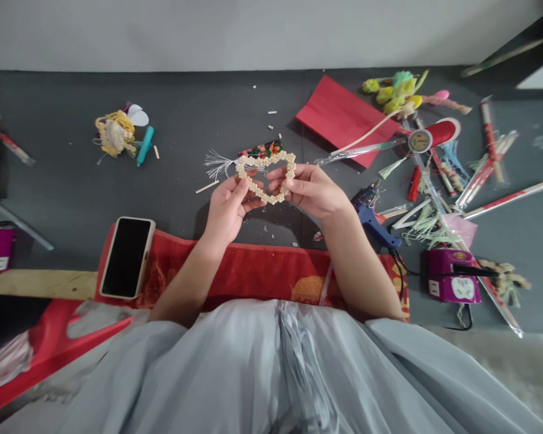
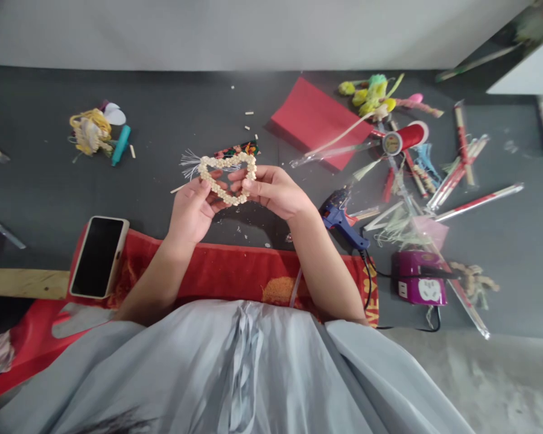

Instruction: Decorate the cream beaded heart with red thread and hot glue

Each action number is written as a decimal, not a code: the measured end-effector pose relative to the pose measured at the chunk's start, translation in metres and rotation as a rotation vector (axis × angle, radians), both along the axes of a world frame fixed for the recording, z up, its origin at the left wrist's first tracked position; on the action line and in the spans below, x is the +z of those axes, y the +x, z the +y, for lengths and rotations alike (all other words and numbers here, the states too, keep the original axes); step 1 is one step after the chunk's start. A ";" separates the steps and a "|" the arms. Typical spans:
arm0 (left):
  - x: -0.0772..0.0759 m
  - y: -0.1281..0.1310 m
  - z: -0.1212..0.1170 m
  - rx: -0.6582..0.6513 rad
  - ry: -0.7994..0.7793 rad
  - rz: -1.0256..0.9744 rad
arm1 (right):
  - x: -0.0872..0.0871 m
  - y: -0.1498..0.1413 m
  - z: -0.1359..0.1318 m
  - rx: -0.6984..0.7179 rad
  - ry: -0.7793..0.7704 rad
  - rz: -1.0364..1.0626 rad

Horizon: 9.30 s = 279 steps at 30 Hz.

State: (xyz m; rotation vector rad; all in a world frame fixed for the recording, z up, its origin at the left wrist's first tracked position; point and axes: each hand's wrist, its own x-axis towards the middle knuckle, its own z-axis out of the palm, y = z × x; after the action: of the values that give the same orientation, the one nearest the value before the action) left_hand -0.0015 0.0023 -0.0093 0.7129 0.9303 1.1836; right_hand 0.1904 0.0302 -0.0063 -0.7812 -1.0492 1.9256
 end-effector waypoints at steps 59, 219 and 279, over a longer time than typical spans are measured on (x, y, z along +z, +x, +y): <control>0.007 -0.005 -0.004 0.073 0.142 0.161 | -0.018 -0.007 0.000 0.054 0.208 0.114; 0.010 -0.010 -0.002 -0.112 0.112 0.191 | 0.028 0.006 -0.005 -0.329 0.087 -0.234; -0.019 -0.039 0.027 0.640 0.325 0.494 | 0.019 0.013 0.001 -0.280 0.094 -0.143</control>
State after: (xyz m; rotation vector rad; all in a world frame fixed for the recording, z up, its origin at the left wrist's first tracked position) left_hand -0.0407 0.0295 -0.0281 1.0373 1.4644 1.7919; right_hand 0.2034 0.0311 0.0128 -0.9685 -1.0462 1.5930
